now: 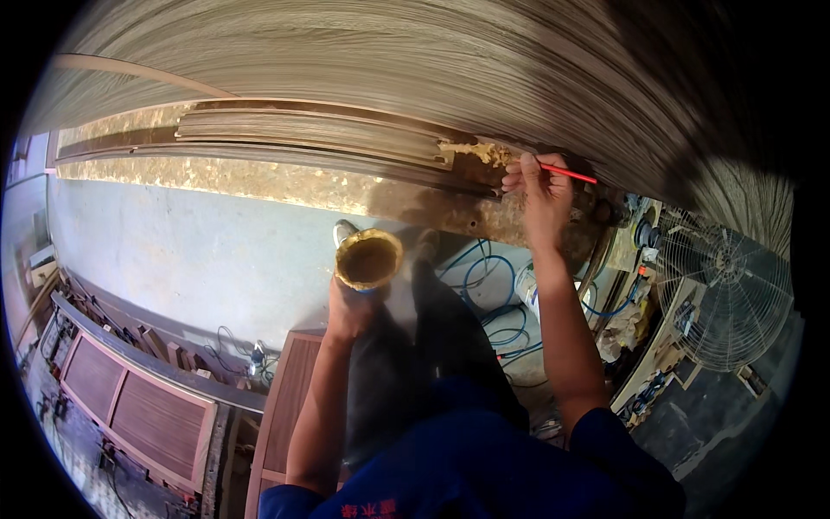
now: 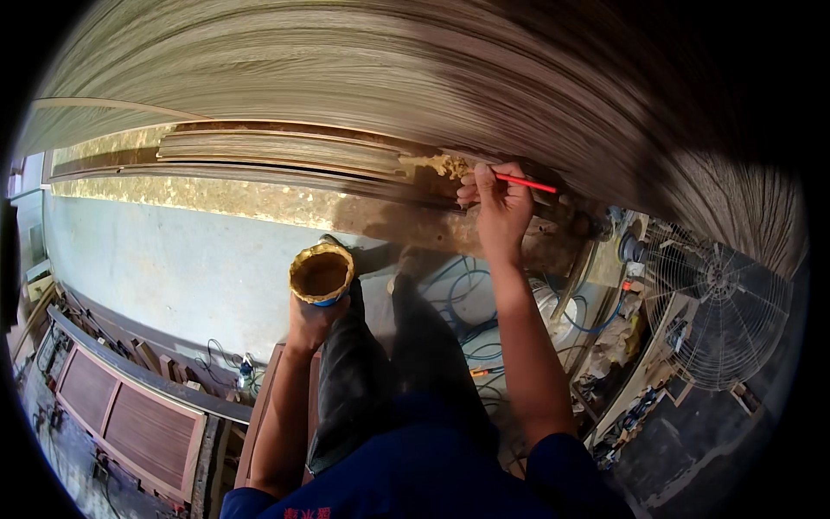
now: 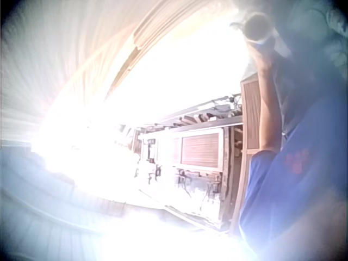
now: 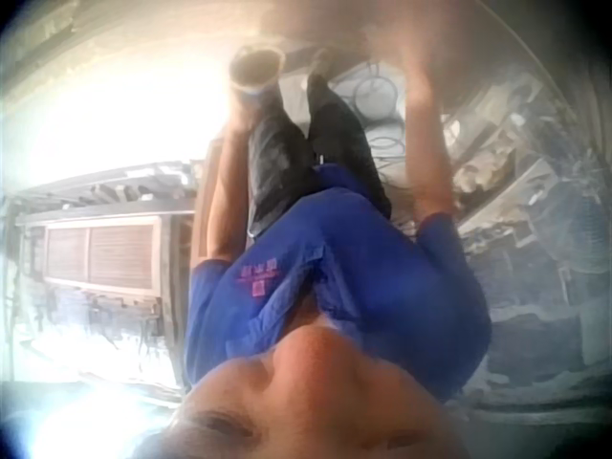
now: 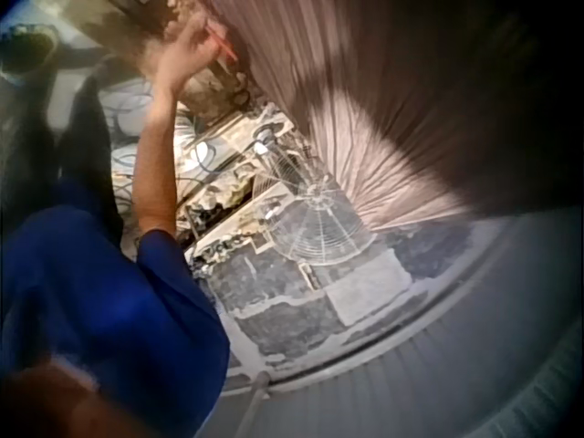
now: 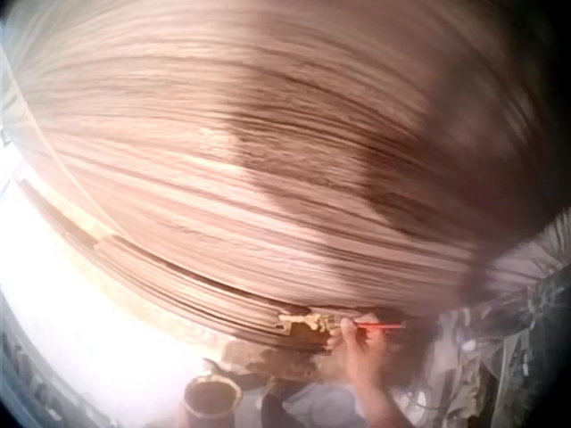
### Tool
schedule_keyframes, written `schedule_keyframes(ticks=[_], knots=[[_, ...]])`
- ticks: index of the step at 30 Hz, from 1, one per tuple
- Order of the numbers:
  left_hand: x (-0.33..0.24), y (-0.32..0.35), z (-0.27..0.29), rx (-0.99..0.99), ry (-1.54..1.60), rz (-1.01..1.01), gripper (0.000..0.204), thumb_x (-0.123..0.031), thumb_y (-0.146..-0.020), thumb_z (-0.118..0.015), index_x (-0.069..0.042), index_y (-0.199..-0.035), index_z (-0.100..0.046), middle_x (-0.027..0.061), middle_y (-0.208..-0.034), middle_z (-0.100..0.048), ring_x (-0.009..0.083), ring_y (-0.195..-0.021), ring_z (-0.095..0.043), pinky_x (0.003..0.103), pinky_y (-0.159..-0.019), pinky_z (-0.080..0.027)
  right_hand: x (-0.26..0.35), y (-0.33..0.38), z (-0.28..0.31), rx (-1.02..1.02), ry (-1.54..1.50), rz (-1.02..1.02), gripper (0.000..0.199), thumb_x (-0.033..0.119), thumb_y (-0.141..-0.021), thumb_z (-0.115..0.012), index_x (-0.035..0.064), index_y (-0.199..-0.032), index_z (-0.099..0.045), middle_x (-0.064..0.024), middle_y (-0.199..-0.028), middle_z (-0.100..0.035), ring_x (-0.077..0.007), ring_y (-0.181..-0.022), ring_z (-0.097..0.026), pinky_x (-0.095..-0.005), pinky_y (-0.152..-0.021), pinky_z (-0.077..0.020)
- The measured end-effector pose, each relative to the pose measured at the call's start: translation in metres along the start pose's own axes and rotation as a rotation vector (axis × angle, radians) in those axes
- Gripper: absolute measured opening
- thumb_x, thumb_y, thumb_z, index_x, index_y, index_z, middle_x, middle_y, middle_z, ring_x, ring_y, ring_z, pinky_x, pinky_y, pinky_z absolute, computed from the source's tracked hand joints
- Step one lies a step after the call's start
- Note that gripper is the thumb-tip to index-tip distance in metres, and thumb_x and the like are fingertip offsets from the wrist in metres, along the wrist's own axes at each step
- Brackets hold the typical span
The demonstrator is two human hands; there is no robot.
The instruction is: The person assembles wooden furniture components in a workshop. They apply glue to the edges of wooden strips using a brush, align them with larger panels, and secure the joints using a hammer. The process involves repetitive handling of multiple wooden pieces and tools.
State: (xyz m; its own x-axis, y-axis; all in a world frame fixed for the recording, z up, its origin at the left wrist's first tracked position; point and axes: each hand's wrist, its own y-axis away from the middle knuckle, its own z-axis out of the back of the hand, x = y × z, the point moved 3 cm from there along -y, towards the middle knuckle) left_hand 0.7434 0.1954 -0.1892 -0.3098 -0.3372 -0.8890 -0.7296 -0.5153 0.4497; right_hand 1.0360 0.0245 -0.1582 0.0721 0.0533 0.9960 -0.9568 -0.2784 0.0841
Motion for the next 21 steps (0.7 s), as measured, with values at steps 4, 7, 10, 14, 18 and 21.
schedule_keyframes(ticks=[4, 7, 10, 14, 18, 21], knots=[[0.001, 0.000, -0.001, 0.019, -0.076, 0.085, 0.051, 0.000, -0.078, -0.082, -0.001, -0.127, -0.066, 0.0089, -0.121, -0.071, 0.0197, -0.112, -0.066, 0.035, -0.100, -0.052, -0.010, 0.009, 0.005, -0.079, -0.012, -0.021, 0.017, 0.017, -0.105, -0.069, 0.0035, -0.100, -0.060, -0.0104, -0.086, -0.072, -0.0141, -0.067, -0.069, -0.0278, -0.062, -0.0584], [0.000, 0.000, -0.003, 0.059, -0.118, 0.065, 0.051, 0.001, -0.079, -0.081, -0.001, -0.127, -0.066, 0.0088, -0.120, -0.072, 0.0197, -0.111, -0.067, 0.035, -0.099, -0.052, -0.012, 0.015, 0.002, -0.044, 0.022, -0.018, 0.016, 0.017, -0.106, -0.068, 0.0029, -0.102, -0.061, -0.0105, -0.087, -0.073, -0.0137, -0.070, -0.069, -0.0275, -0.067, -0.0584], [0.001, 0.000, -0.005, 0.058, -0.052, 0.076, 0.051, 0.002, -0.078, -0.080, -0.001, -0.127, -0.066, 0.0084, -0.119, -0.072, 0.0193, -0.111, -0.067, 0.035, -0.099, -0.052, -0.012, 0.019, 0.001, -0.049, 0.039, -0.006, 0.015, 0.016, -0.106, -0.068, 0.0024, -0.104, -0.062, -0.0093, -0.089, -0.073, -0.0126, -0.074, -0.069, -0.0268, -0.073, -0.0575], [0.003, -0.001, -0.011, 0.106, -0.057, 0.068, 0.053, 0.004, -0.078, -0.080, -0.001, -0.128, -0.065, 0.0084, -0.120, -0.072, 0.0192, -0.112, -0.067, 0.035, -0.100, -0.052, -0.012, 0.023, 0.006, -0.051, 0.073, 0.016, 0.014, 0.015, -0.106, -0.067, 0.0026, -0.103, -0.063, -0.0081, -0.090, -0.073, -0.0118, -0.074, -0.069, -0.0261, -0.072, -0.0562], [0.000, -0.001, -0.014, 0.067, -0.150, -0.041, 0.043, -0.001, -0.082, -0.076, -0.001, -0.124, -0.067, 0.0096, -0.115, -0.074, 0.0180, -0.104, -0.069, 0.034, -0.092, -0.055, -0.011, 0.030, 0.017, -0.076, 0.022, 0.009, 0.016, 0.018, -0.106, -0.068, 0.0023, -0.103, -0.063, -0.0094, -0.089, -0.073, -0.0122, -0.073, -0.069, -0.0256, -0.071, -0.0560], [0.001, -0.001, -0.015, 0.078, -0.116, 0.016, 0.048, 0.002, -0.079, -0.078, -0.001, -0.126, -0.066, 0.0080, -0.118, -0.072, 0.0183, -0.108, -0.067, 0.034, -0.096, -0.053, -0.010, 0.034, 0.021, -0.052, 0.108, 0.011, 0.014, 0.016, -0.106, -0.067, 0.0024, -0.104, -0.063, -0.0086, -0.089, -0.073, -0.0123, -0.074, -0.069, -0.0260, -0.071, -0.0561]])
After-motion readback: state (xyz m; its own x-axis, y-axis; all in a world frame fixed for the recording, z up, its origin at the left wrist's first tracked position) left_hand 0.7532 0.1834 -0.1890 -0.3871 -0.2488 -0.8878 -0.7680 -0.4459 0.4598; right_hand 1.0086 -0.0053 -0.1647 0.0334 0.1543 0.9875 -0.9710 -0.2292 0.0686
